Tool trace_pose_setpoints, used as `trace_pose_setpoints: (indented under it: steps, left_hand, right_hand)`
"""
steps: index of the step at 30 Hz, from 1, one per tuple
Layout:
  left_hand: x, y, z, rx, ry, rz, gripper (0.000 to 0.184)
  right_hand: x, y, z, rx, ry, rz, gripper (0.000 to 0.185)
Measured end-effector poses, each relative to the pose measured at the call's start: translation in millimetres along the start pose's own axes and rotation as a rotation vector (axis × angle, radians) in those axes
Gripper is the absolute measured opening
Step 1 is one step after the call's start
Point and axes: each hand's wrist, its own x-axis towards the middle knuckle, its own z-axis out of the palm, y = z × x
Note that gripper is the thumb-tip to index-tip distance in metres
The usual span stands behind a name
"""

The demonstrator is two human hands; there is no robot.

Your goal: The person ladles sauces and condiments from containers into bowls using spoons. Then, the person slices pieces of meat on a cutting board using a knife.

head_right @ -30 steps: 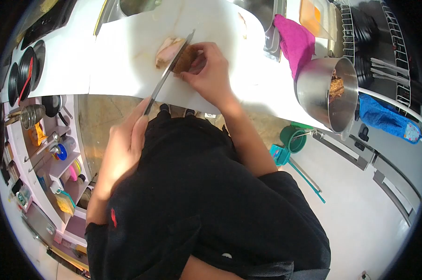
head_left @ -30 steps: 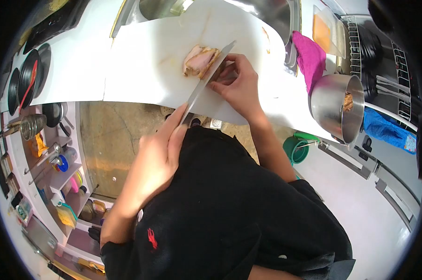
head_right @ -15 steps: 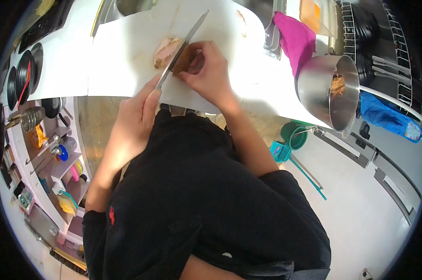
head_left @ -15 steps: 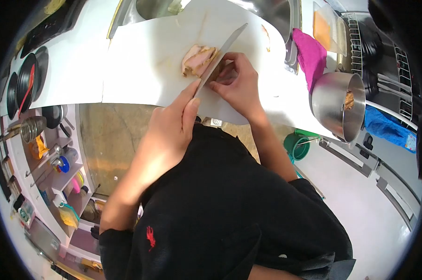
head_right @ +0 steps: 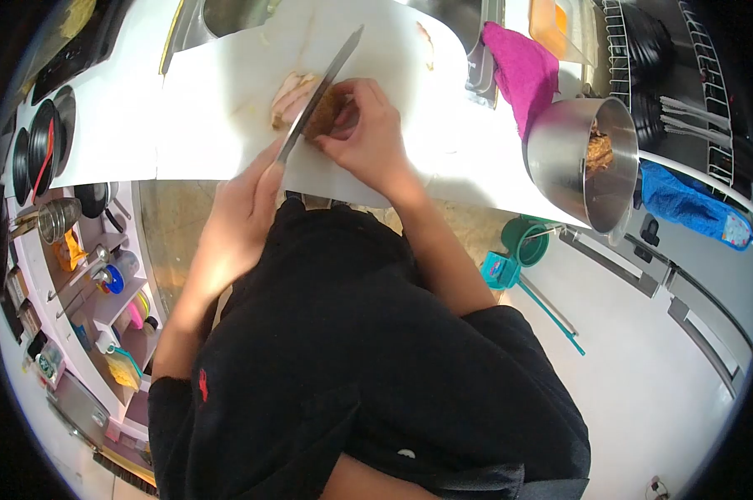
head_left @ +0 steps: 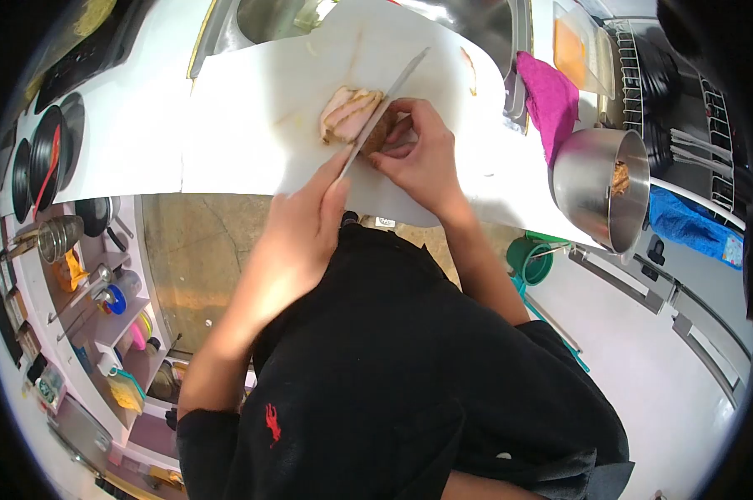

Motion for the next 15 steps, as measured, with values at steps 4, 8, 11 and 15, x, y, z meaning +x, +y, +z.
trace_pose_setpoints:
  steps: [4, 8, 11, 15]
  left_hand:
    - [15.3, -5.1, 11.1, -0.001, 0.062, 0.167, 0.037]
    - [-3.9, -13.5, 12.4, 0.024, 0.114, 0.179, 0.038]
    - [-33.3, -18.5, 4.5, 0.000, 0.059, 0.028, 0.038]
    - [-31.7, -12.0, 2.4, 0.009, 0.031, -0.014, 0.038]
  right_hand:
    - [-0.8, -0.9, -0.6, -0.002, 0.001, 0.005, 0.054]
    - [-1.2, -1.3, 0.8, -0.020, 0.013, 0.015, 0.054]
    - [-1.4, 1.1, 1.6, 0.011, 0.022, 0.005, 0.054]
    - [-0.5, 2.5, -0.3, 0.028, 0.003, 0.013, 0.055]
